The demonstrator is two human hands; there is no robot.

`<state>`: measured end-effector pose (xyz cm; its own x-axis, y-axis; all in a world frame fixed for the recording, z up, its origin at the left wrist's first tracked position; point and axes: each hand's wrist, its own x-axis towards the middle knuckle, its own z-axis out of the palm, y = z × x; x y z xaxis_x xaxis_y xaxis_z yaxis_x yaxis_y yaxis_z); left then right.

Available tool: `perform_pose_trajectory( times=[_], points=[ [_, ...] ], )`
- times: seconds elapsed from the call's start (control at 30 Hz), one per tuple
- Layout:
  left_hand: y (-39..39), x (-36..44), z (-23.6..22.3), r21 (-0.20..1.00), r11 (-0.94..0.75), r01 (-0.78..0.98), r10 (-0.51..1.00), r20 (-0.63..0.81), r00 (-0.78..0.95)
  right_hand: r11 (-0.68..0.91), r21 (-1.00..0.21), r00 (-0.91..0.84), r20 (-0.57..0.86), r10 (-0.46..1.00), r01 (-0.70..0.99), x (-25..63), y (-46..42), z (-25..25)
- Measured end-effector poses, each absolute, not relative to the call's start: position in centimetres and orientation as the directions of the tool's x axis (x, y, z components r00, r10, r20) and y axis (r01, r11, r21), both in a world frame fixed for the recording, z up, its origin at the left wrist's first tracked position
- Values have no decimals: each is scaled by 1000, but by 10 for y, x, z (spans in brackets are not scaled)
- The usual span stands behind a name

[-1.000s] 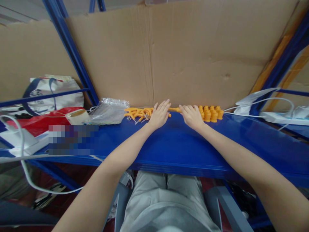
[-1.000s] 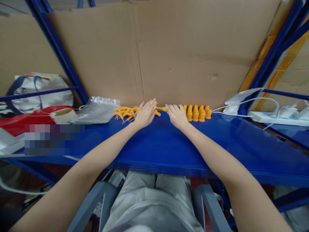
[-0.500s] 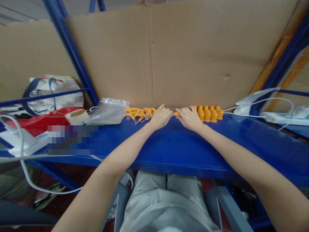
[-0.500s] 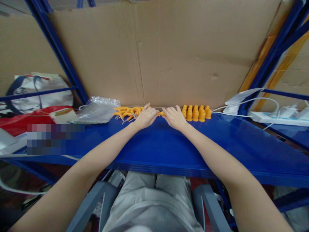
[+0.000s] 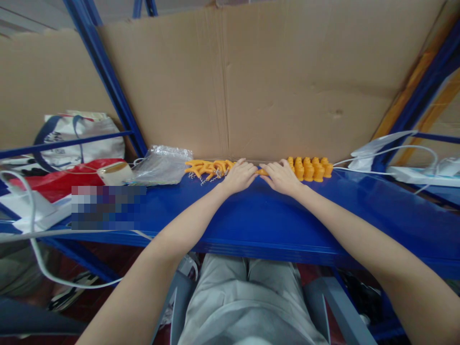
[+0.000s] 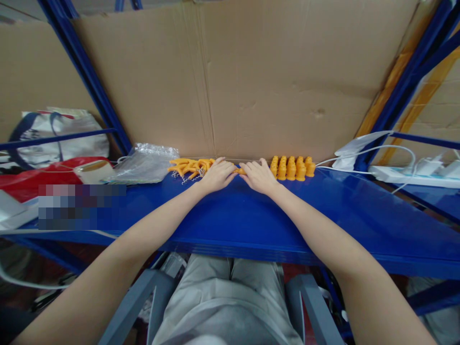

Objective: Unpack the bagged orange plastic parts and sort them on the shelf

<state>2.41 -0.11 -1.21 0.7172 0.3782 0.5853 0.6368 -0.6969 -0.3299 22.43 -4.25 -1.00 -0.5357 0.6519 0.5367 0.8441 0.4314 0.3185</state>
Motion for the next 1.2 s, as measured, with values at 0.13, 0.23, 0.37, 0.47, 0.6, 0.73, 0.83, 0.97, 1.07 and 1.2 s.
perform_pose_trajectory(
  times=[0.13, 0.23, 0.37, 0.47, 0.6, 0.73, 0.83, 0.97, 1.07, 1.2],
  points=[
    [0, 24, -12, -324, -706, 629, 370, 589, 718, 432, 329, -543, 524, 656, 839, 221, -43, -8],
    [-1, 24, -11, -326, -709, 625, 368, 586, 722, 422, 320, -529, 533, 660, 848, 220, -42, -7],
    [-3, 24, -9, -324, -702, 634, 388, 573, 722, 438, 298, -529, 514, 675, 848, 221, -43, -8],
    [-2, 24, -10, -311, -702, 641, 399, 574, 715, 452, 305, -545, 488, 682, 838, 220, -45, -7],
    [3, 21, -12, -300, -696, 652, 395, 598, 697, 398, 343, -523, 476, 707, 851, 220, -45, -5],
    [11, 14, -13, -260, -669, 696, 412, 650, 639, 307, 316, -436, 534, 725, 898, 232, -43, 1],
    [17, 5, -12, -186, -623, 759, 462, 696, 550, 176, 238, -288, 606, 742, 955, 250, -41, 8],
    [22, -5, -11, -86, -545, 834, 559, 704, 438, -63, 99, -22, 682, 731, 993, 283, -36, 23],
    [24, -11, -12, -52, -501, 864, 602, 696, 391, -207, 26, 138, 664, 735, 978, 309, -32, 34],
    [27, -14, -15, -59, -486, 872, 591, 713, 377, -414, -12, 364, 501, 785, 910, 342, -30, 39]
  ],
)
